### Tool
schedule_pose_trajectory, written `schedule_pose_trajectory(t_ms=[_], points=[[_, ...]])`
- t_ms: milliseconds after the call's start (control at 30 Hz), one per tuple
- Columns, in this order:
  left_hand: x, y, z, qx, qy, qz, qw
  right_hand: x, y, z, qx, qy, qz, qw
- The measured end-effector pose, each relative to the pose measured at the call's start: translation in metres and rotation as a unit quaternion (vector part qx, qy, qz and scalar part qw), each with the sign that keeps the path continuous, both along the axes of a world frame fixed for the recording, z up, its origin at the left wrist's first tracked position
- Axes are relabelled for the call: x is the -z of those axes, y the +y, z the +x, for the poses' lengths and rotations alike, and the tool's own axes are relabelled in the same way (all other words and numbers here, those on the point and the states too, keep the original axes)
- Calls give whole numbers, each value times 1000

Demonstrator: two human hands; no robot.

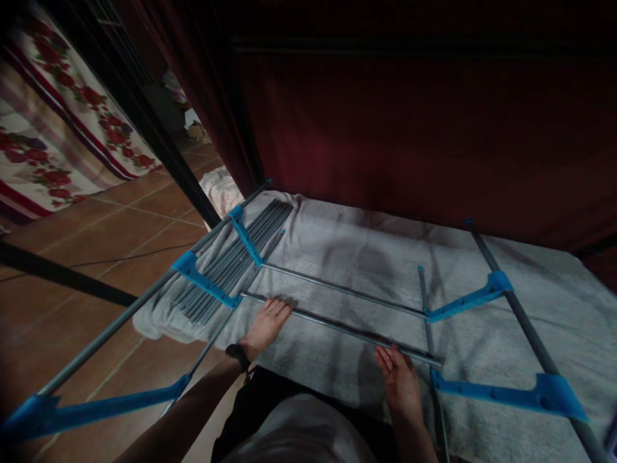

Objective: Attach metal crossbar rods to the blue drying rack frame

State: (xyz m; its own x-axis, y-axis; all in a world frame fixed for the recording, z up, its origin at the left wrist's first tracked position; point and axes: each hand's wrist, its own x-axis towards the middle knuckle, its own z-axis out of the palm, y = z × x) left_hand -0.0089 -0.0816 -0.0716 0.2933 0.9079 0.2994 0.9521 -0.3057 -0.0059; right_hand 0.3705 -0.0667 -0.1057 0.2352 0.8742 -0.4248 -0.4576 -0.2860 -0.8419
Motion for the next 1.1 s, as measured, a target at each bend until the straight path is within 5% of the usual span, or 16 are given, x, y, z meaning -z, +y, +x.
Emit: schedule_pose_trajectory(t_ms=[300,567,1100], points=[[10,4,-10,22,16,60,998,-19,5,-17,41,60,-31,997],[11,17,-19,49,19,95,994,-43,13,-31,73,99,17,992],[12,20,-30,82,30,107,990,-47,22,-34,115,112,-4,987]])
